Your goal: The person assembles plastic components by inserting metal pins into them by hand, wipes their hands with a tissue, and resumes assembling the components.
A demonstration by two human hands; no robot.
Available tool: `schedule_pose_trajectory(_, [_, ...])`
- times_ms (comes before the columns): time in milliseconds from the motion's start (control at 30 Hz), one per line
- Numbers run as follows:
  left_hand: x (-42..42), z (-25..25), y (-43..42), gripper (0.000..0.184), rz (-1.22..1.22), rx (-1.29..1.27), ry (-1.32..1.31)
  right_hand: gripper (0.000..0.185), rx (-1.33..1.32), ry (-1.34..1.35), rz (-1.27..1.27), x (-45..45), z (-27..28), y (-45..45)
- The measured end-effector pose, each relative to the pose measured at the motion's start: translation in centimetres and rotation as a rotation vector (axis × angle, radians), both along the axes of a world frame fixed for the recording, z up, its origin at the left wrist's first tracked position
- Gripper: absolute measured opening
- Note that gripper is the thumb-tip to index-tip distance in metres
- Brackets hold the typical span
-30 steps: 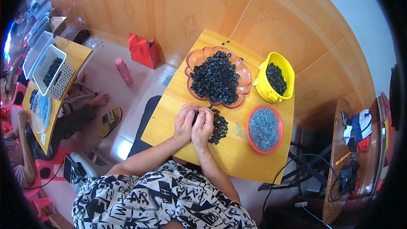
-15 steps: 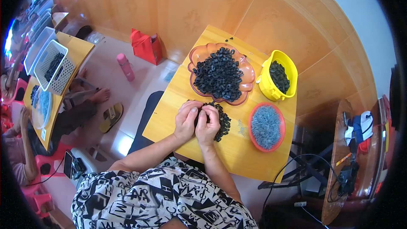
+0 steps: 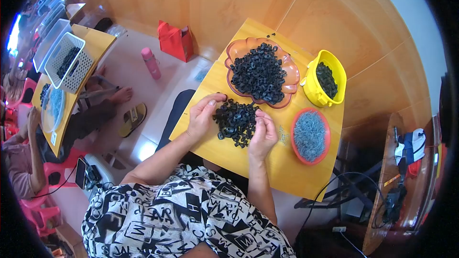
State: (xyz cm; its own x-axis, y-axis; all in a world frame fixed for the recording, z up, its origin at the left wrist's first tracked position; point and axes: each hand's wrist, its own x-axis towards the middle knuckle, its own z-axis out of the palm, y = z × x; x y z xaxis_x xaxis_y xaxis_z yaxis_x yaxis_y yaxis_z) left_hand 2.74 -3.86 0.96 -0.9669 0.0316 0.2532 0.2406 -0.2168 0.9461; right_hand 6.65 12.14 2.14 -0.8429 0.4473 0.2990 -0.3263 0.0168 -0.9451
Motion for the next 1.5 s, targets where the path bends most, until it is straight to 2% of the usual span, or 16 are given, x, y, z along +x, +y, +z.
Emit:
schedule_pose_trajectory(33, [-0.4,0.2,-0.8,0.026,0.005,-0.073,0.007,0.009,0.062,-0.005,-0.001,0.4,0.1,0.4])
schedule_pose_trajectory(100, [-1.0,0.9,-2.5,0.045,-0.062,-0.572,0.216,0.009,0.185,-0.018,-0.005,1.4,-0.1,1.3])
schedule_pose_trajectory(167, [-1.4,1.2,-3.0,0.060,-0.090,-1.010,0.434,0.015,0.536,0.017,-0.012,2.5,0.2,1.8])
schedule_pose_trajectory(200, [-1.3,1.2,-2.8,0.078,-0.194,-1.040,0.361,0.018,0.755,0.040,-0.025,3.0,1.2,1.9])
schedule_pose_trajectory(233, [-1.0,1.4,-2.4,0.079,-0.196,-1.094,0.409,0.023,0.974,0.062,-0.037,3.6,1.7,2.0])
schedule_pose_trajectory(267, [-0.5,1.6,-1.9,0.080,-0.201,-1.147,0.456,0.042,1.069,-0.026,0.046,4.3,0.9,2.3])
schedule_pose_trajectory(367, [-0.2,1.4,-0.5,0.084,-0.235,-1.246,0.515,0.055,1.285,-0.265,0.130,5.1,1.6,1.4])
schedule_pose_trajectory(400, [-0.2,1.5,-0.2,0.084,-0.241,-1.277,0.522,0.061,1.286,-0.310,0.180,5.0,0.8,1.4])
schedule_pose_trajectory(633, [-1.0,1.4,1.1,0.072,-0.318,-1.316,0.533,0.057,1.329,-0.354,0.203,3.9,0.2,1.9])
schedule_pose_trajectory(733, [-1.3,1.2,1.5,0.069,-0.277,-1.290,0.576,0.050,1.231,-0.299,0.142,3.5,0.6,2.1])
schedule_pose_trajectory(867, [-1.5,1.2,1.6,0.074,-0.250,-1.261,0.582,0.029,1.126,-0.021,-0.061,1.5,2.8,2.2])
schedule_pose_trajectory(967, [-1.5,1.2,1.4,0.073,-0.256,-1.207,0.571,0.029,1.196,0.048,-0.142,-1.4,3.0,2.7])
schedule_pose_trajectory(1000, [-1.6,1.2,1.2,0.071,-0.249,-1.162,0.550,0.024,1.209,0.097,-0.214,-2.6,2.9,2.9])
schedule_pose_trajectory(1100, [-2.1,0.2,0.7,0.062,-0.220,-0.989,0.490,0.020,1.156,0.023,-0.220,-4.6,2.2,3.3])
schedule_pose_trajectory(1200, [-2.5,-0.5,0.5,0.049,-0.183,-0.812,0.428,0.016,1.144,0.068,-0.253,-6.0,1.6,3.4])
schedule_pose_trajectory(1500, [-1.5,0.4,1.4,0.051,-0.178,-1.219,0.597,0.015,1.009,0.154,-0.222,-5.0,2.5,4.1])
